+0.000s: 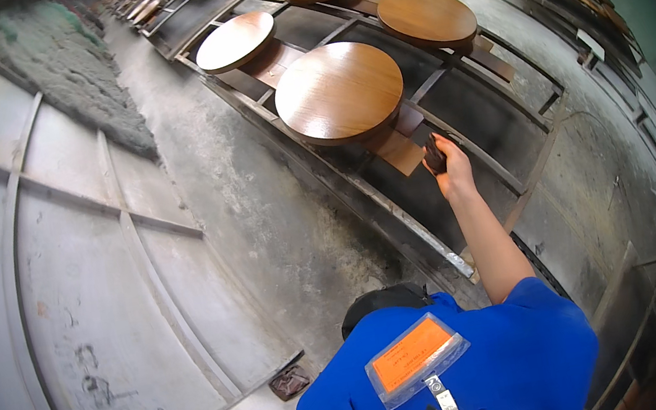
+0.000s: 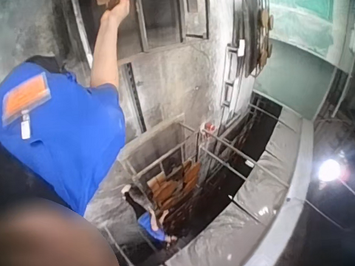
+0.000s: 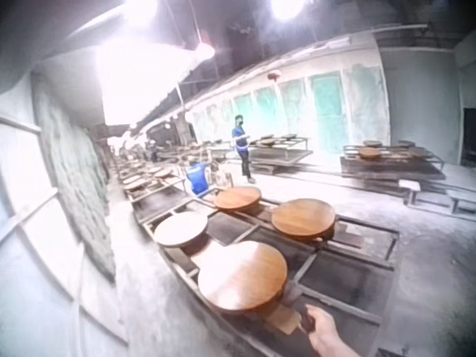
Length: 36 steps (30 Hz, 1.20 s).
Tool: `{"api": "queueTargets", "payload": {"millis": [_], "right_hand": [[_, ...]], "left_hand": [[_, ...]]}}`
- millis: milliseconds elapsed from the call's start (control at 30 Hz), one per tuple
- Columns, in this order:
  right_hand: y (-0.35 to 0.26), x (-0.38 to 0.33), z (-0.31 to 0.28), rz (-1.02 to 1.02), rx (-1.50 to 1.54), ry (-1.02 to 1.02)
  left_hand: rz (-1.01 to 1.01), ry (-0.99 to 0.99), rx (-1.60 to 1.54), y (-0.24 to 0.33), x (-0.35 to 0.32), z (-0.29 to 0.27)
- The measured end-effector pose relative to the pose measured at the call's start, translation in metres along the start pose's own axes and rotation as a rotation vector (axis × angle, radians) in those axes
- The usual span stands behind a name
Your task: The person repeatedly wipes and buffs several round wooden tabletops using a small abrasive pad and a cloth. The person alternates between applying the pad and wiping with the cloth, moving between multiple tabletops on metal racks.
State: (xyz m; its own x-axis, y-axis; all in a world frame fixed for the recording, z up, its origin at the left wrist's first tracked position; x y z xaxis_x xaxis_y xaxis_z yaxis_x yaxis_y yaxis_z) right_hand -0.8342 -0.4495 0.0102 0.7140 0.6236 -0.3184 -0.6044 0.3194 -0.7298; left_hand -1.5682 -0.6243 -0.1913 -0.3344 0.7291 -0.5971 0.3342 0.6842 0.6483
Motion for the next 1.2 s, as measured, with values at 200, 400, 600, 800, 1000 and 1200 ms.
{"api": "queueTargets", "payload": {"millis": [200,400,600,800,1000,1200], "right_hand": [[0.041,0.053,0.102,-0.216,-0.103,0.051],[0.083,0.104,0.154,-0.484,-0.304,0.212],[0.095,0.146,0.175,-0.609,-0.545,0.5],[0.092,0.174,0.197,-0.779,-0.804,0.688],[0.095,0.24,0.194,-0.848,-0.876,0.733],[0.102,0.287,0.189,-0.765,-1.53,0.945]], "left_hand": [[0.007,-0.093,0.066,0.083,0.107,-0.013],[0.051,-0.202,0.145,0.164,0.241,-0.029],[0.13,-0.344,0.26,0.268,0.389,-0.04],[0.226,-0.457,0.267,0.425,0.525,-0.027],[0.46,-0.298,0.517,0.589,0.587,0.018],[0.406,-0.549,0.5,0.639,0.64,0.096]]}}
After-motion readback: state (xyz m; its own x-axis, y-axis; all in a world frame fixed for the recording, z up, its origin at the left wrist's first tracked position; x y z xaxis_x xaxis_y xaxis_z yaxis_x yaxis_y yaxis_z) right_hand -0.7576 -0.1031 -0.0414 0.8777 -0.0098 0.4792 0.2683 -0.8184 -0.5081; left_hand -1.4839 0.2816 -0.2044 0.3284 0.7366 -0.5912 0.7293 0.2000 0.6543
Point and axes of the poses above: each hand's wrist, its own x-axis towards the middle knuckle, its own z-axis out of the palm, y = z × x, the point moved 4 cm from there along x, towards the middle knuckle, and after that the axes turned 4 degrees about x, right-handed, at the moved point
